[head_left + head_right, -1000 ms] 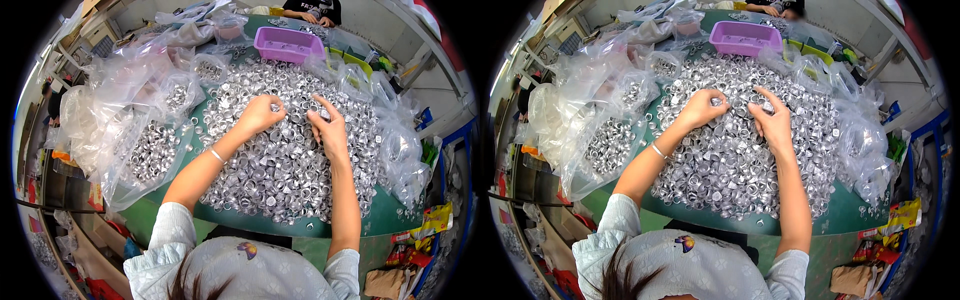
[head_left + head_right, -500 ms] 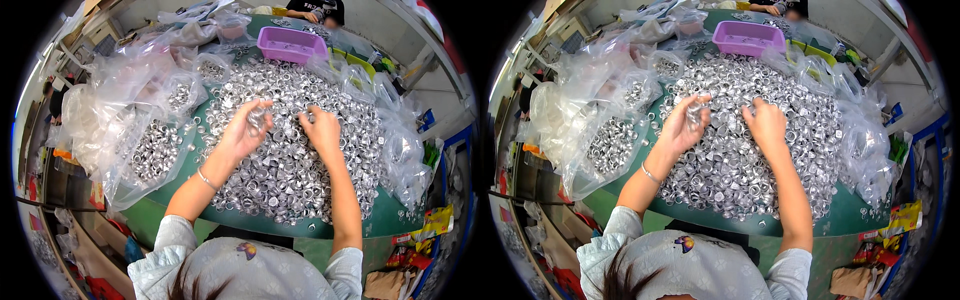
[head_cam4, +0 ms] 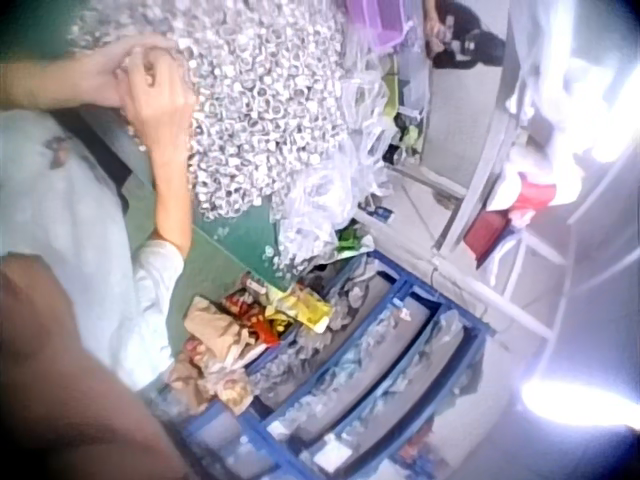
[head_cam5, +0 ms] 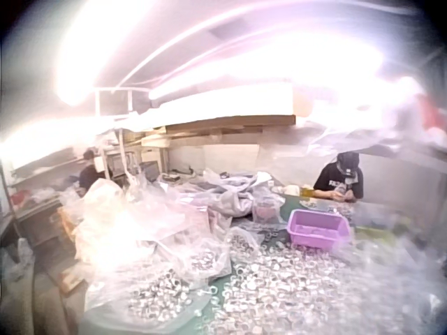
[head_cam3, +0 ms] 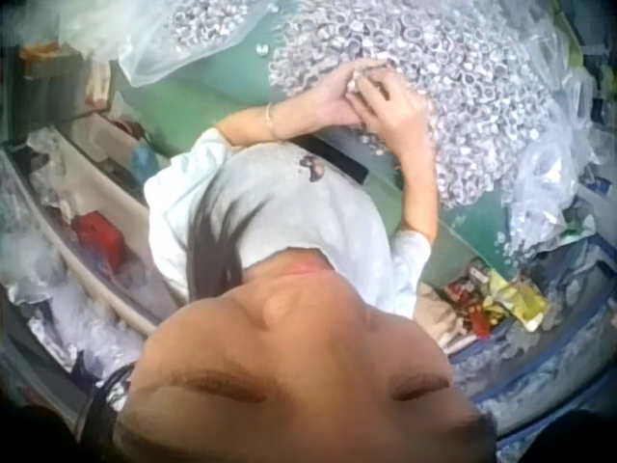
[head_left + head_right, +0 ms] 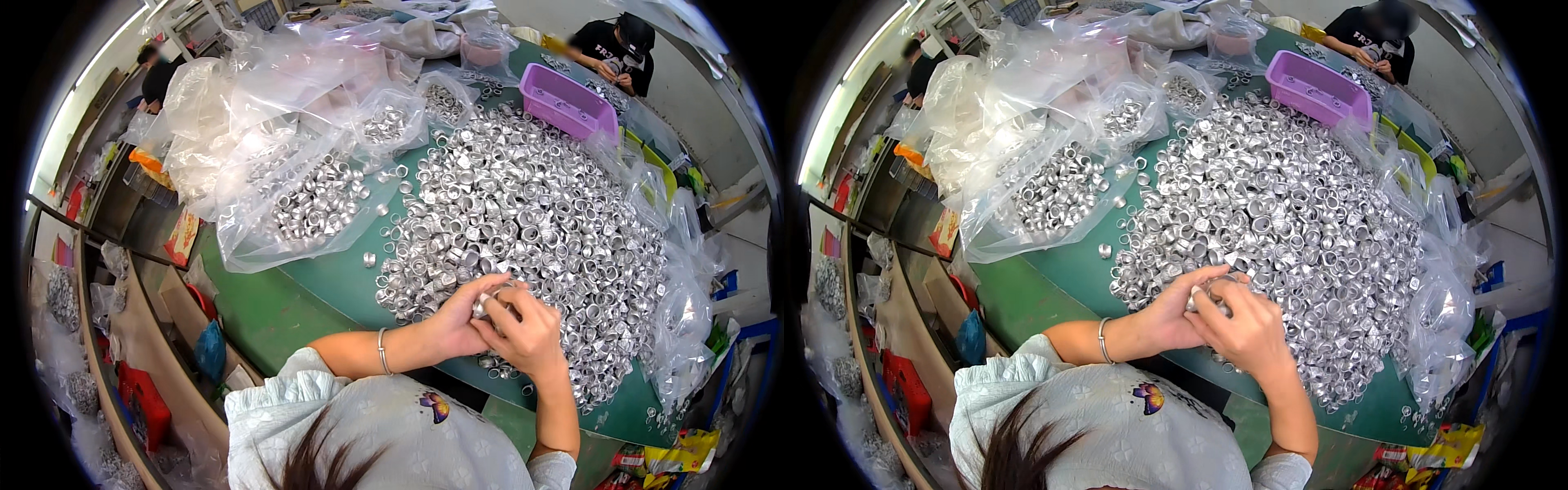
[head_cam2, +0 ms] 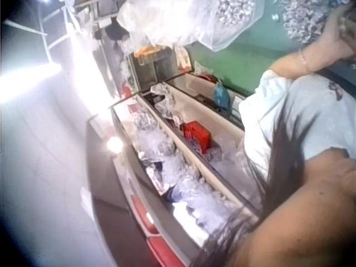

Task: The person sorts small metal rings from a large pile, placing them into plastic bags and plastic containers by hand on a green table.

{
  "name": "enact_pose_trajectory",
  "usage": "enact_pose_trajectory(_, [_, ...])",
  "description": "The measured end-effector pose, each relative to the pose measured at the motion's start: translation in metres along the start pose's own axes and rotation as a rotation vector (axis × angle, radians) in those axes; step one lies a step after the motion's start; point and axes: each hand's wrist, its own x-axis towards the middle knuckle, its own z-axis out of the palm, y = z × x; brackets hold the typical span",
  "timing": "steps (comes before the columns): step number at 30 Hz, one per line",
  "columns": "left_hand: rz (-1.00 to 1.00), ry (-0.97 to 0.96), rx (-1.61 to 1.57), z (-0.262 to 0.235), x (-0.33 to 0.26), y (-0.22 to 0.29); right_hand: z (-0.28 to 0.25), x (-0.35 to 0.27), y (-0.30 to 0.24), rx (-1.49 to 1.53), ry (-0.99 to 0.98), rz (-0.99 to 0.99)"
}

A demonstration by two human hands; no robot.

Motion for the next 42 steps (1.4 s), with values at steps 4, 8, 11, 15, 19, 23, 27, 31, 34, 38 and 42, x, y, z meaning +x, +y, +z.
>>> enact_pose_trajectory(4, [0.168, 0.062, 0.004, 0.011, -0.012, -0.001, 0.013, -0.001, -0.01, -0.137, -0.021, 0.005])
enact_pose_trajectory(8, [0.209, 0.108, -0.022, -0.014, -0.02, 0.002, 0.023, 0.004, -0.015, -0.051, -0.065, 0.008])
enact_pose_trajectory(11, [0.377, 0.198, 0.02, -0.02, -0.03, 0.001, 0.031, 0.012, -0.02, 0.007, 0.035, 0.0])
enact_pose_trajectory(15, [0.466, 0.045, -0.011, -0.009, -0.047, 0.003, 0.054, 0.021, -0.022, 0.088, 0.19, 0.021])
enact_pose_trajectory(19, [0.573, 0.096, -0.183, -0.016, -0.05, 0.03, 0.055, 0.025, -0.027, 0.082, 0.363, 0.072])
enact_pose_trajectory(23, [0.964, 0.102, -0.5, -0.032, -0.074, 0.13, 0.043, 0.004, -0.015, 0.168, 0.372, 0.255])
enact_pose_trajectory(27, [1.475, 0.438, -0.163, -0.063, -0.12, 0.228, 0.027, -0.032, 0.002, 0.209, 0.377, 0.447])
enact_pose_trajectory(31, [1.691, 0.54, 0.089, -0.079, -0.131, 0.236, 0.013, -0.06, 0.024, 0.247, 0.341, 0.643])
enact_pose_trajectory(34, [1.78, 0.559, 0.255, -0.084, -0.117, 0.215, 0.0, -0.057, 0.038, 0.235, 0.343, 0.673])
enact_pose_trajectory(38, [1.652, 0.457, 0.521, -0.035, -0.063, 0.132, -0.014, -0.037, 0.072, 0.094, 0.333, 0.7])
enact_pose_trajectory(42, [1.245, 0.319, 1.256, -0.021, -0.023, 0.08, -0.011, 0.001, 0.115, -0.215, 0.269, 0.511])
